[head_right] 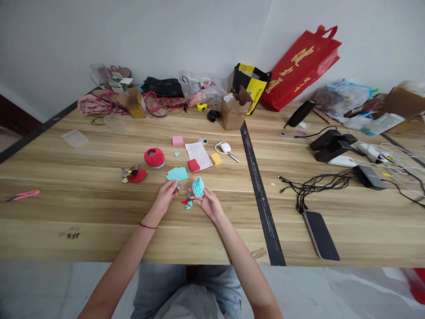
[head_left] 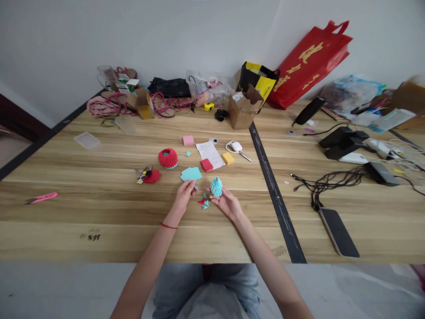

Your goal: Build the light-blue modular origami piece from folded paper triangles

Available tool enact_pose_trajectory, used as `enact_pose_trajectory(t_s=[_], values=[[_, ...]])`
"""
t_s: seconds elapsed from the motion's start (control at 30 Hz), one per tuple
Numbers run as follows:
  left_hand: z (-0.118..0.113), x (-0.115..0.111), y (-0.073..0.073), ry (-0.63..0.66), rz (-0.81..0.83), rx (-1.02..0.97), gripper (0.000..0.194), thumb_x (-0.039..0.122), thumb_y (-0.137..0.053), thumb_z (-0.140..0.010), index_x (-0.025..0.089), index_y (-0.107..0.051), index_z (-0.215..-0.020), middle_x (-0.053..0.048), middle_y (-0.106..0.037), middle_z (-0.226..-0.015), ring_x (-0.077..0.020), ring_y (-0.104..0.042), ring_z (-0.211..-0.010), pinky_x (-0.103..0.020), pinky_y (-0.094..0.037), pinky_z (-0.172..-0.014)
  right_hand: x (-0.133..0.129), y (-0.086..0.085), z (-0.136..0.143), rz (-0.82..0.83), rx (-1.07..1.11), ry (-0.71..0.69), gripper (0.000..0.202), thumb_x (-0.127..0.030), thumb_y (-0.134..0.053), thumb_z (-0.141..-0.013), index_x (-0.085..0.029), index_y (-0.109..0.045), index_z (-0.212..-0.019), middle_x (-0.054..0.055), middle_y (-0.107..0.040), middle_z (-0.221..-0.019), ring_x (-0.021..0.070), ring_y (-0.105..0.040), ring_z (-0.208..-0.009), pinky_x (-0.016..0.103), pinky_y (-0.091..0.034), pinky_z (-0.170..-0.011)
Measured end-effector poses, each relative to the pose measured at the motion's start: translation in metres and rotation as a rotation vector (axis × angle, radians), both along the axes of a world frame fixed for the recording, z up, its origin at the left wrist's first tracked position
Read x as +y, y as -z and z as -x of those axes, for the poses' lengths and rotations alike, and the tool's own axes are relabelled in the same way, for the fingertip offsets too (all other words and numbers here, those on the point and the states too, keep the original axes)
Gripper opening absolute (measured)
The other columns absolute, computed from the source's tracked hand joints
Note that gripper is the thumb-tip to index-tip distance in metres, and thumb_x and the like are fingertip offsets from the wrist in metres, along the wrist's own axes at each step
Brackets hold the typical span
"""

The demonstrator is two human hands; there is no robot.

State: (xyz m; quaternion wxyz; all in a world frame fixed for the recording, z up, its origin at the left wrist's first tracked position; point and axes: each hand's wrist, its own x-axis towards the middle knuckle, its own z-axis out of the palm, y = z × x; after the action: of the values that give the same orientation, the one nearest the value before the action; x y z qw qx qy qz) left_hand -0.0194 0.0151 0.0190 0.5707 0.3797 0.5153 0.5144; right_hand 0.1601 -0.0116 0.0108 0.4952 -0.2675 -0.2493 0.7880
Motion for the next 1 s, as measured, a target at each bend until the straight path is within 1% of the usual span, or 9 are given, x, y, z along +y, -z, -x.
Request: enact_pose_trajectory(t_s=[0.13, 0.3, 0.4, 0.53, 0.67, 0.77, 0.87, 0.93, 1.0], values=[[0.0004, 0.0, 0.0014, -0.009, 0.012, -0.014, 0.037, 0.052, -0.07, -0.065, 0.015, -0.064, -0.07, 0.001, -0.056, -0.059, -0.0086, -0.047, -0.054, -0.021, -0.035, -0.051, -0.0001, 0.0009, 0.0002, 0.027, 0.037, -0.007, 0.031, -0.036, -0.061, -0.08, -0.016, -0.061, -0.104, 0.011, -0.07, -0.106, 0.0195, -0.069, -0.081, 0.033, -0.053, -0.077], [0.0006, 0.0007, 0.0047, -0.011, 0.016, -0.025, 0.038, 0.053, -0.071, -0.065, 0.015, -0.063, -0.069, 0.001, -0.056, -0.059, -0.0084, -0.047, -0.054, -0.02, -0.035, -0.051, 0.0003, 0.0052, 0.0008, 0.076, 0.078, 0.044, 0.022, -0.032, -0.064, -0.078, -0.017, -0.063, -0.094, 0.006, -0.072, -0.091, 0.0213, -0.07, -0.079, 0.035, -0.053, -0.077], [0.0005, 0.0012, 0.005, -0.018, 0.016, -0.027, 0.04, 0.054, -0.071, -0.064, 0.015, -0.063, -0.069, 0.001, -0.055, -0.059, -0.0082, -0.047, -0.054, -0.02, -0.035, -0.051, 0.0005, 0.0061, 0.0006, 0.061, 0.061, 0.032, 0.022, -0.034, -0.063, -0.078, -0.017, -0.063, -0.093, 0.007, -0.072, -0.091, 0.0213, -0.069, -0.078, 0.037, -0.052, -0.079], [0.0002, 0.0008, 0.0034, -0.003, 0.008, -0.029, 0.041, 0.055, -0.071, -0.063, 0.015, -0.063, -0.069, 0.001, -0.055, -0.058, -0.0083, -0.046, -0.053, -0.021, -0.035, -0.051, 0.0004, 0.0045, -0.0003, 0.015, 0.025, -0.009, 0.028, -0.036, -0.061, -0.079, -0.017, -0.062, -0.099, 0.009, -0.072, -0.094, 0.0182, -0.067, -0.071, 0.035, -0.052, -0.074], [0.0, -0.0003, 0.001, 0.015, 0.015, -0.018, 0.041, 0.055, -0.071, -0.062, 0.015, -0.063, -0.069, 0.002, -0.053, -0.056, -0.0081, -0.045, -0.051, -0.021, -0.033, -0.05, 0.0006, 0.0037, -0.0001, 0.011, 0.026, 0.009, 0.027, -0.033, -0.063, -0.078, -0.02, -0.061, -0.102, 0.007, -0.071, -0.096, 0.0149, -0.063, -0.065, 0.029, -0.05, -0.065], [-0.0003, -0.0007, -0.0002, 0.01, 0.008, -0.013, 0.04, 0.054, -0.071, -0.063, 0.015, -0.063, -0.069, 0.002, -0.054, -0.056, -0.0083, -0.045, -0.051, -0.021, -0.034, -0.05, 0.0011, 0.0042, 0.0006, 0.019, 0.012, 0.041, 0.024, -0.03, -0.064, -0.077, -0.021, -0.062, -0.099, 0.005, -0.071, -0.096, 0.0151, -0.062, -0.068, 0.029, -0.05, -0.064], [-0.0006, -0.0007, -0.0005, 0.01, -0.001, -0.009, 0.039, 0.054, -0.07, -0.064, 0.015, -0.063, -0.068, 0.001, -0.055, -0.058, -0.0084, -0.045, -0.052, -0.021, -0.034, -0.05, 0.0014, 0.0053, 0.0012, 0.004, -0.004, 0.05, 0.022, -0.028, -0.066, -0.076, -0.021, -0.063, -0.097, 0.003, -0.07, -0.09, 0.0149, -0.062, -0.069, 0.029, -0.05, -0.068], [-0.0007, -0.0006, 0.0, 0.01, -0.006, -0.013, 0.04, 0.054, -0.07, -0.064, 0.015, -0.063, -0.068, 0.001, -0.055, -0.058, -0.0084, -0.045, -0.052, -0.021, -0.034, -0.05, 0.001, 0.0065, 0.0014, -0.017, -0.021, 0.046, 0.026, -0.027, -0.068, -0.074, -0.021, -0.063, -0.099, 0.003, -0.07, -0.092, 0.0152, -0.063, -0.074, 0.028, -0.049, -0.069], [-0.0007, -0.0006, 0.0008, 0.01, -0.006, -0.019, 0.04, 0.054, -0.071, -0.064, 0.015, -0.063, -0.068, 0.001, -0.055, -0.059, -0.0083, -0.045, -0.052, -0.021, -0.034, -0.05, 0.0002, 0.0082, 0.0015, -0.031, -0.038, 0.045, 0.033, -0.029, -0.07, -0.072, -0.022, -0.062, -0.103, 0.004, -0.069, -0.099, 0.0161, -0.063, -0.081, 0.027, -0.049, -0.068]])
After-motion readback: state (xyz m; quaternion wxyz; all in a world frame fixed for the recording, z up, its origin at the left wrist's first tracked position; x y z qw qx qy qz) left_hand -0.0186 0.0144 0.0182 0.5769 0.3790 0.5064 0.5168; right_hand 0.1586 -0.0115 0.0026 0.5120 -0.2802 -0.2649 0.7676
